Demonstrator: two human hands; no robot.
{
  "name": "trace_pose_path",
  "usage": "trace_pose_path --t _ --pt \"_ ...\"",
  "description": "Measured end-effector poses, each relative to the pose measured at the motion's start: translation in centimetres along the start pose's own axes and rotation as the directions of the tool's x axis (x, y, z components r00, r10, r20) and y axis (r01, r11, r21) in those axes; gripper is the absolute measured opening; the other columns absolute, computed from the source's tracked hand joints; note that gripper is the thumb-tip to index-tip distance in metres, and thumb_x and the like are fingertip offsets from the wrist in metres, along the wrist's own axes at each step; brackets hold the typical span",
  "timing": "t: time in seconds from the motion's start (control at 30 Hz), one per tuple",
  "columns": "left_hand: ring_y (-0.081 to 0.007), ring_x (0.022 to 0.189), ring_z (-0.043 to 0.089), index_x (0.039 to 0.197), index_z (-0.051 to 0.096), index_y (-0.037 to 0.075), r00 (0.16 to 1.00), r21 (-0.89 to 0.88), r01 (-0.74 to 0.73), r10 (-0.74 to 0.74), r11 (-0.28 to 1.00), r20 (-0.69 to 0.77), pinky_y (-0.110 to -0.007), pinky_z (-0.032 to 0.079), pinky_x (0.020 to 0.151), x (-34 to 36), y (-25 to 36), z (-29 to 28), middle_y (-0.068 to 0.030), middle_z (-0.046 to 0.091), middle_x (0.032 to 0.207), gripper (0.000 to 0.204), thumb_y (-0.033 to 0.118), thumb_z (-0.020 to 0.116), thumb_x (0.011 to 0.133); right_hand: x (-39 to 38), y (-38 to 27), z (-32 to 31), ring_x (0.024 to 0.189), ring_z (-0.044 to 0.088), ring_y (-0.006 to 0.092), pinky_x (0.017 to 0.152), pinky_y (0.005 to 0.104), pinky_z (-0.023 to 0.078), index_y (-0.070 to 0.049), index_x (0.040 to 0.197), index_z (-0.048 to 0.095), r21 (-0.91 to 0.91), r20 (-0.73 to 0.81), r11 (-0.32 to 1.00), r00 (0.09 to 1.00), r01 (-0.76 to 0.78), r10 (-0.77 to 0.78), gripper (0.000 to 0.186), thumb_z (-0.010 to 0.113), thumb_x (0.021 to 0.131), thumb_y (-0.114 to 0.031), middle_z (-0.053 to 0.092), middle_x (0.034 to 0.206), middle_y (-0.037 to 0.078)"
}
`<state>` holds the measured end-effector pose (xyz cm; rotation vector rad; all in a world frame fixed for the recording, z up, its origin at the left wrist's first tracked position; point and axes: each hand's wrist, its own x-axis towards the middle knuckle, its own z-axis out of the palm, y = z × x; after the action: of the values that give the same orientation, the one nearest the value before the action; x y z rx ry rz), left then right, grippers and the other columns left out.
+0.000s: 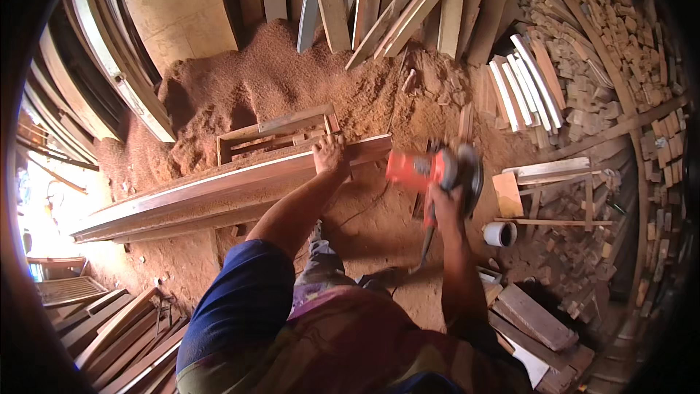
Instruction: The person uses a circular saw to cut a length of wood in a workshop, checking the alignment with a ruler.
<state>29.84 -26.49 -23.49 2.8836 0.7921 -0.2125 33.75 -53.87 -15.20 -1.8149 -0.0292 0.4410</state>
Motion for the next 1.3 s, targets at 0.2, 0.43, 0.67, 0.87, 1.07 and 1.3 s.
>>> trace_pose_path --t 0.2,0.43,0.67,0.87,1.07,1.3 --pt "-0.0307 0.125 0.045 0.130 0.043 0.011 0.993 -0.350 -0.095 0.112 0.932 0.031 -0.044 0.036 0.100 -0.3 -2.3 -0.1 -0.0151 0.050 0.130 0.065 0.024 0.071 0.072 3.2 -7.7 9.1 0.089 0.066 0.0406 0.078 0.0469 0.051 0.001 0.111 0.055 -0.633 0.008 0.696 0.902 0.338 -0.431 0.043 0.070 0.075 -0.016 0.066 0.095 0.025" --pt "-0.0196 0.104 0.055 0.128 0.051 0.002 0.998 -0.967 0.031 -0.038 -0.253 0.042 -0.034 0.044 0.093 0.0 -5.7 -3.7 -0.0109 0.057 0.118 0.042 0.030 0.054 0.097 1.8 -3.8 15.0 0.119 0.047 0.0473 0.103 0.0550 0.035 0.001 0.122 0.051 -0.599 0.269 0.627 0.863 0.498 -0.428 0.051 0.063 0.074 -0.010 0.053 0.122 0.029" --pt "-0.0199 0.089 0.062 0.118 0.056 -0.003 0.992 -0.997 -0.013 0.127 0.069 -0.004 -0.033 0.051 0.080 -1.5 -0.9 -14.6 -0.0120 0.065 0.102 0.048 0.030 0.072 0.086 -1.0 -8.0 14.3 0.123 0.048 0.0395 0.104 0.0516 0.035 -0.015 0.129 0.053 -0.655 0.365 0.341 0.678 0.674 -0.638 0.048 0.058 0.081 -0.011 0.053 0.130 0.019" --pt "-0.0194 0.087 0.063 0.117 0.055 -0.002 0.996 -0.996 0.056 0.060 0.069 0.060 -0.031 0.052 0.078 -1.2 -0.6 -13.9 -0.0116 0.066 0.100 0.043 0.017 0.070 0.082 -5.3 -6.4 9.4 0.111 0.057 0.0364 0.095 0.0475 0.043 -0.013 0.121 0.057 -0.605 0.414 0.166 0.486 0.779 -0.770 0.045 0.067 0.078 -0.014 0.059 0.118 0.018" --pt "-0.0190 0.083 0.063 0.114 0.056 -0.002 0.999 -0.999 -0.005 0.033 0.036 -0.004 -0.031 0.051 0.077 -1.0 -0.8 -12.8 -0.0114 0.066 0.098 0.040 0.017 0.069 0.082 -5.1 -7.5 3.2 0.058 0.055 0.0097 0.052 0.0262 0.045 -0.007 0.089 0.056 0.151 0.296 0.986 0.955 -0.073 0.025 0.033 0.054 0.098 -0.039 0.055 0.069 0.000" --pt "-0.0163 0.084 0.063 0.111 0.062 -0.002 0.998 -0.994 -0.046 0.043 0.103 -0.041 -0.030 0.051 0.077 -1.4 0.4 -14.5 -0.0081 0.067 0.096 0.029 0.013 0.062 0.086 0.1 -5.4 2.3 0.052 0.044 0.0114 0.047 0.0258 0.037 -0.011 0.075 0.052 0.542 0.698 0.673 0.715 -0.504 -0.027 0.037 0.055 0.097 -0.041 0.045 0.060 -0.003"
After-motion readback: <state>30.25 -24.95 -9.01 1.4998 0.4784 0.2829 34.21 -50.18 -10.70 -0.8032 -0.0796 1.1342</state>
